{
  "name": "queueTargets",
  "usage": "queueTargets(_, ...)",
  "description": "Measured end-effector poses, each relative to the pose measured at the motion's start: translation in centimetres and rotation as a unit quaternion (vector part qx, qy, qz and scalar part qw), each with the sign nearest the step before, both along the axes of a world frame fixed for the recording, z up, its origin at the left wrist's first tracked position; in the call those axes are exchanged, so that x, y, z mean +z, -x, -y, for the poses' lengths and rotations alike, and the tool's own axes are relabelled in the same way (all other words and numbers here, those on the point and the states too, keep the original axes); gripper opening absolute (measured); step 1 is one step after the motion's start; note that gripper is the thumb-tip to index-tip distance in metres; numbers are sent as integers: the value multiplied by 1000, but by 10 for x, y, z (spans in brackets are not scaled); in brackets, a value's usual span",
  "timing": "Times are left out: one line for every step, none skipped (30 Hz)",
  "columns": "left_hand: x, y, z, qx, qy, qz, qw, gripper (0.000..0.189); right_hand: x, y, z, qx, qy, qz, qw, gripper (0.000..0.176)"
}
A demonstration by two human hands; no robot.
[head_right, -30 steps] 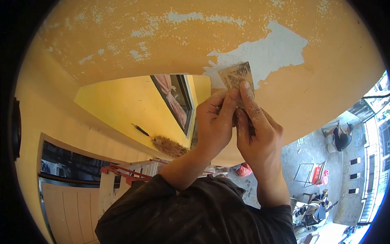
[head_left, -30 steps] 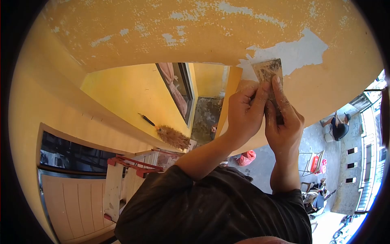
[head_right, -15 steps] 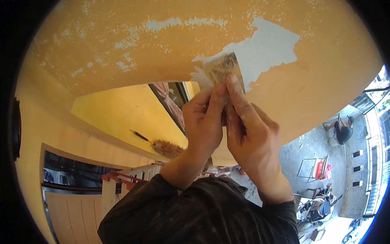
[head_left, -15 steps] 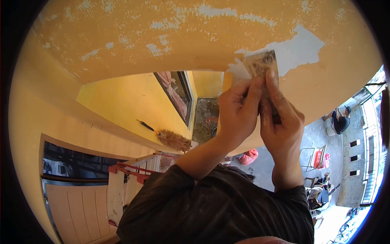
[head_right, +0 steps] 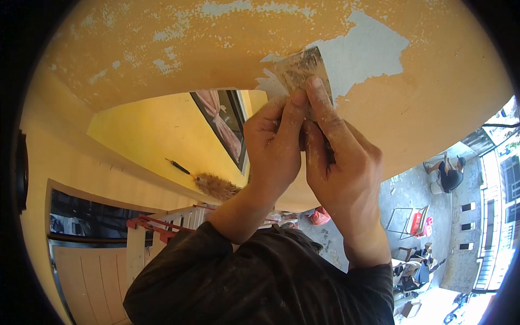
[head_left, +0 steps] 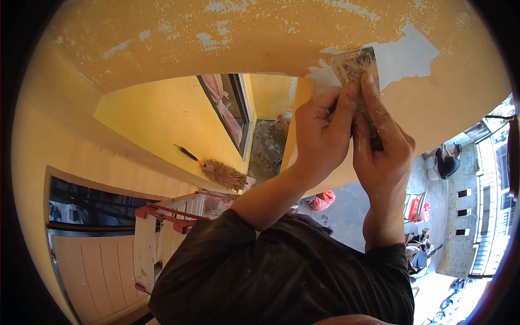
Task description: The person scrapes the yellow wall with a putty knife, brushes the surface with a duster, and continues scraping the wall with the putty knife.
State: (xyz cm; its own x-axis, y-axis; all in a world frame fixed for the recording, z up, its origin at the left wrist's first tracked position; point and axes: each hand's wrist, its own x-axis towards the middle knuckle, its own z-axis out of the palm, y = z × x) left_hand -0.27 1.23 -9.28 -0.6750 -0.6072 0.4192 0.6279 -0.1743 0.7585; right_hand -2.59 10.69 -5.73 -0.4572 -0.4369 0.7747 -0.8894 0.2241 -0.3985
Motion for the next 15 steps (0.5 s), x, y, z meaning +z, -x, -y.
queueTargets(0, 0, 0, 1, 3, 0, 1000, 27, 0, 0, 0, 4, 5, 13, 1000, 44)
queueTargets(0, 1, -2, 2, -4, 1, 1000, 27, -1, 1, 0, 5, -2, 14, 1000, 44)
queueTargets(0, 2, -3, 9, -8, -4, 1000, 27, -2, 1, 0, 3, 1, -1, 1000, 43)
queueTargets(0, 3, -3, 16, -11, -7, 1000, 28, -3, 2, 0, 1, 6, -14, 1000, 42)
queueTargets(0, 3, -3, 17, -14, -8, 1000, 28, -5, 3, 1, 2, 3, -15, 1000, 42)
queueTargets(0, 3, -2, 22, -4, -2, 1000, 29, -6, 4, 2, 0, 15, -19, 1000, 44)
queueTargets(-1, 4, -1, 27, 6, 5, 1000, 29, -7, 5, 3, -2, 27, -22, 999, 45)
queueTargets(-2, 4, -1, 28, 4, 4, 1000, 29, -7, 4, 2, -2, 25, -23, 999, 45)
queueTargets(-2, 5, 0, 23, 4, 1, 1000, 29, -6, 4, 2, -7, 16, -13, 1000, 45)
queueTargets(-3, 6, 0, 18, 5, -3, 1000, 29, -5, 3, 1, -13, 9, -3, 1000, 46)
queueTargets(-4, 4, -2, 18, 4, -3, 1000, 29, -8, 6, 1, -13, 8, -3, 1000, 46)
queueTargets(-4, 2, -3, 12, 2, 7, 1000, 29, -14, 11, 2, -7, 29, -45, 999, 45)
queueTargets(-3, 2, -2, 7, 1, 14, 1000, 29, -15, 14, 4, 1, 50, -89, 995, 45)
queueTargets(-1, 3, 0, 8, 3, 12, 1000, 29, -13, 13, 4, 2, 52, -91, 995, 45)
queueTargets(0, 4, 0, 9, -6, 0, 1000, 29, -9, 6, 2, 3, 28, -32, 999, 45)
